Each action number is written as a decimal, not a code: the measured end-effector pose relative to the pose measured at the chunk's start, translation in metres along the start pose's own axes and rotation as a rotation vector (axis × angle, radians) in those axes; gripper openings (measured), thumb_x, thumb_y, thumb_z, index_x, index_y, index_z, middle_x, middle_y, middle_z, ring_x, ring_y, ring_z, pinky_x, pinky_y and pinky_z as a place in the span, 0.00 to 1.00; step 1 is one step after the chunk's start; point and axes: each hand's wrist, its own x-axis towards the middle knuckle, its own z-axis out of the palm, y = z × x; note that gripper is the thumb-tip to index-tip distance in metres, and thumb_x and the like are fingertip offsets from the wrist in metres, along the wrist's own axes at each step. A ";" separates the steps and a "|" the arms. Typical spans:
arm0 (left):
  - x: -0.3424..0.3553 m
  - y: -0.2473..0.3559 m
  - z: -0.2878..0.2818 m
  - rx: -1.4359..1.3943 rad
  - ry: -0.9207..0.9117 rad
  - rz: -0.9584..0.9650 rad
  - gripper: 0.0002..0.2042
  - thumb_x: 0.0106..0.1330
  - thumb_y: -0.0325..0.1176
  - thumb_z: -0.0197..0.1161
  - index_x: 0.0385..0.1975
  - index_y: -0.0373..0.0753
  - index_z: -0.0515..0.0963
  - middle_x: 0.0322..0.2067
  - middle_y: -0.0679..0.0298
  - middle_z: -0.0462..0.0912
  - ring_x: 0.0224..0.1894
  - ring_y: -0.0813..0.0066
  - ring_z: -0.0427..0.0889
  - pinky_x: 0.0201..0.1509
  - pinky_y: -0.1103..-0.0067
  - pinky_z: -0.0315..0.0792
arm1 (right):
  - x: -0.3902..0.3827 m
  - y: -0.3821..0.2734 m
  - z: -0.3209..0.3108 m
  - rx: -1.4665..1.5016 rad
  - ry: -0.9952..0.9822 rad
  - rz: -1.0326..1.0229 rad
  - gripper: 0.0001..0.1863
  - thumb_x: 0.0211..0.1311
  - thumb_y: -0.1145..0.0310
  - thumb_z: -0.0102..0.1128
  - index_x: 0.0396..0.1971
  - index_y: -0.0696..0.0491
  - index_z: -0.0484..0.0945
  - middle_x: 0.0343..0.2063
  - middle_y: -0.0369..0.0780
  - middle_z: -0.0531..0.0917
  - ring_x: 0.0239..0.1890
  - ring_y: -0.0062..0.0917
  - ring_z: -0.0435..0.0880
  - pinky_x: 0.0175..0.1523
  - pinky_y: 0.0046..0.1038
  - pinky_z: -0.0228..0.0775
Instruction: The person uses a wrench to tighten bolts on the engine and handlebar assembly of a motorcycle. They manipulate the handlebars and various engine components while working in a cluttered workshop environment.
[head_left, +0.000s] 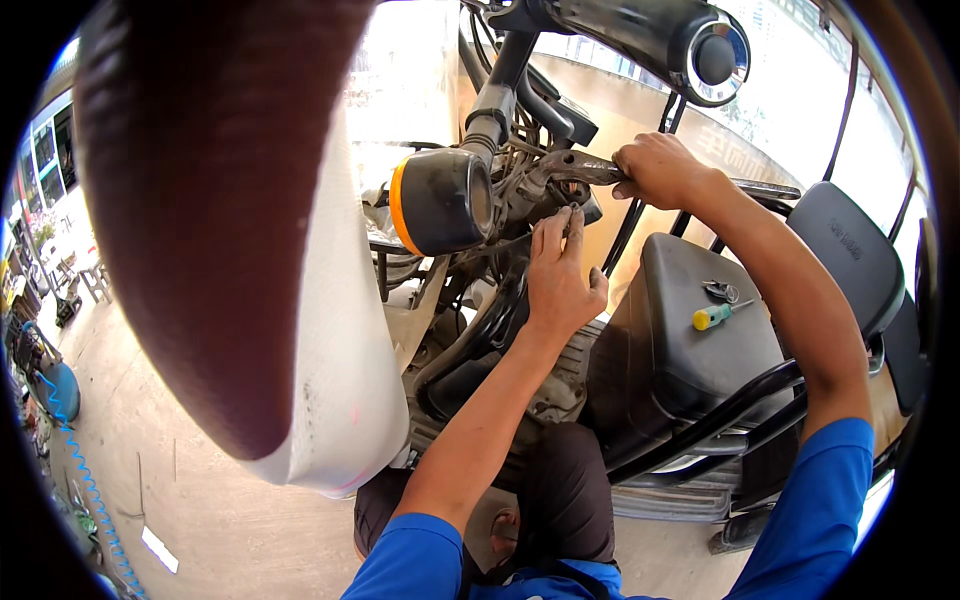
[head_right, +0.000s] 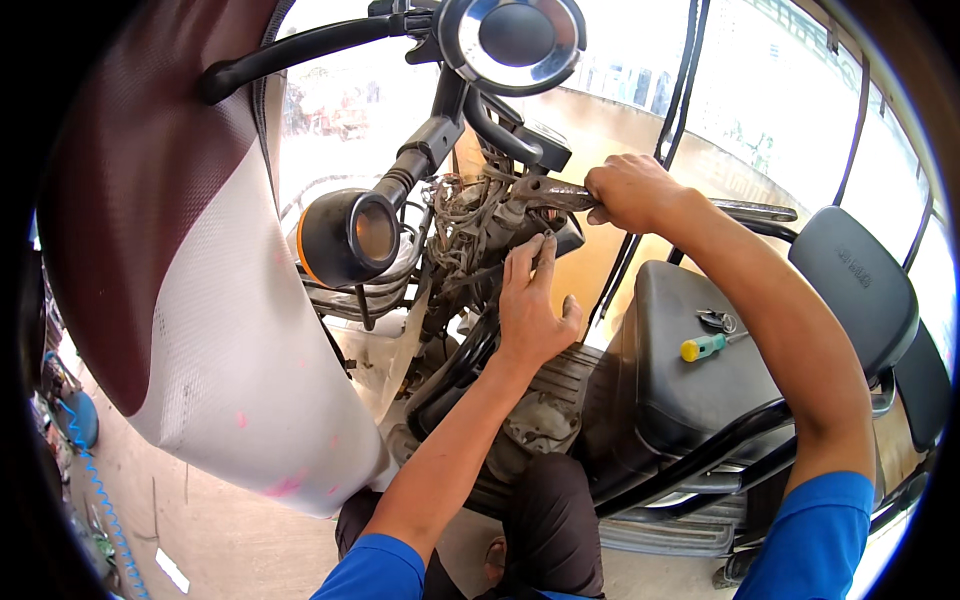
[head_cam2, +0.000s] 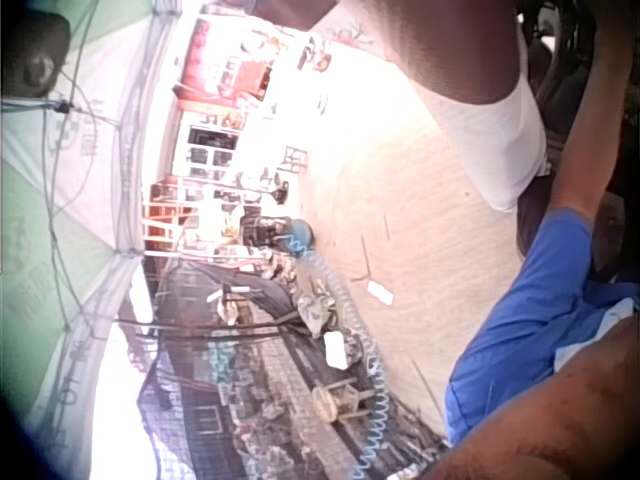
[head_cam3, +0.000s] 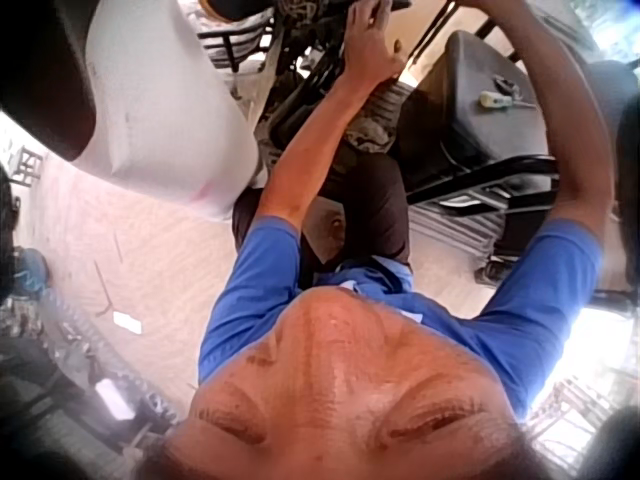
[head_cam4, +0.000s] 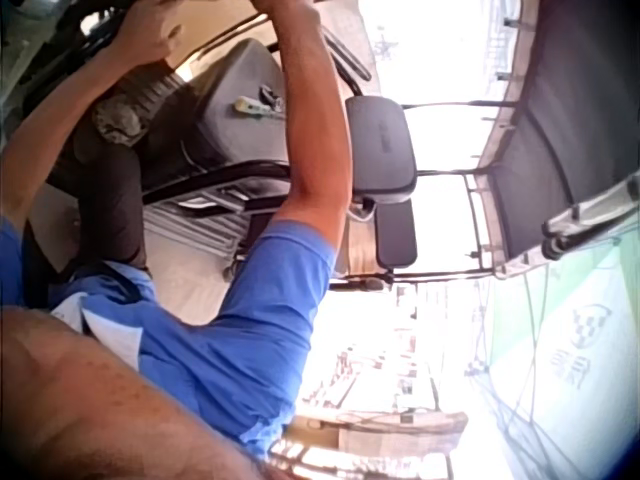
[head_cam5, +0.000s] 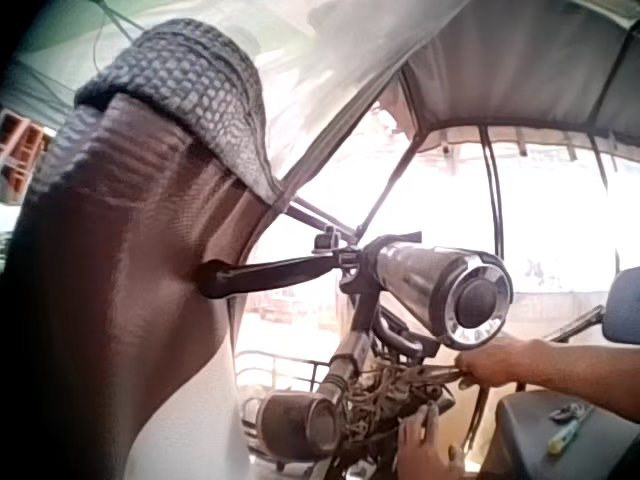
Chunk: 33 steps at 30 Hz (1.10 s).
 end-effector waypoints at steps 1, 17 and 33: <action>0.000 0.000 0.000 -0.005 0.002 -0.002 0.35 0.46 0.28 0.63 0.59 0.23 0.67 0.57 0.45 0.67 0.59 0.47 0.66 0.67 0.60 0.61 | 0.003 -0.001 0.000 -0.014 -0.028 0.008 0.15 0.53 0.57 0.72 0.24 0.54 0.81 0.24 0.45 0.82 0.35 0.43 0.81 0.42 0.42 0.70; 0.001 0.000 0.002 -0.005 -0.006 0.015 0.34 0.47 0.28 0.63 0.59 0.23 0.68 0.57 0.44 0.67 0.60 0.45 0.66 0.65 0.60 0.64 | 0.027 -0.005 0.014 -0.089 -0.166 0.067 0.09 0.55 0.64 0.69 0.32 0.52 0.86 0.31 0.44 0.87 0.39 0.39 0.86 0.45 0.38 0.76; 0.002 -0.002 0.004 0.020 -0.024 0.014 0.34 0.47 0.28 0.65 0.59 0.24 0.69 0.58 0.44 0.66 0.61 0.45 0.66 0.65 0.60 0.64 | 0.034 -0.005 0.017 -0.097 -0.165 0.065 0.08 0.53 0.66 0.69 0.31 0.52 0.86 0.34 0.43 0.87 0.41 0.38 0.86 0.47 0.38 0.78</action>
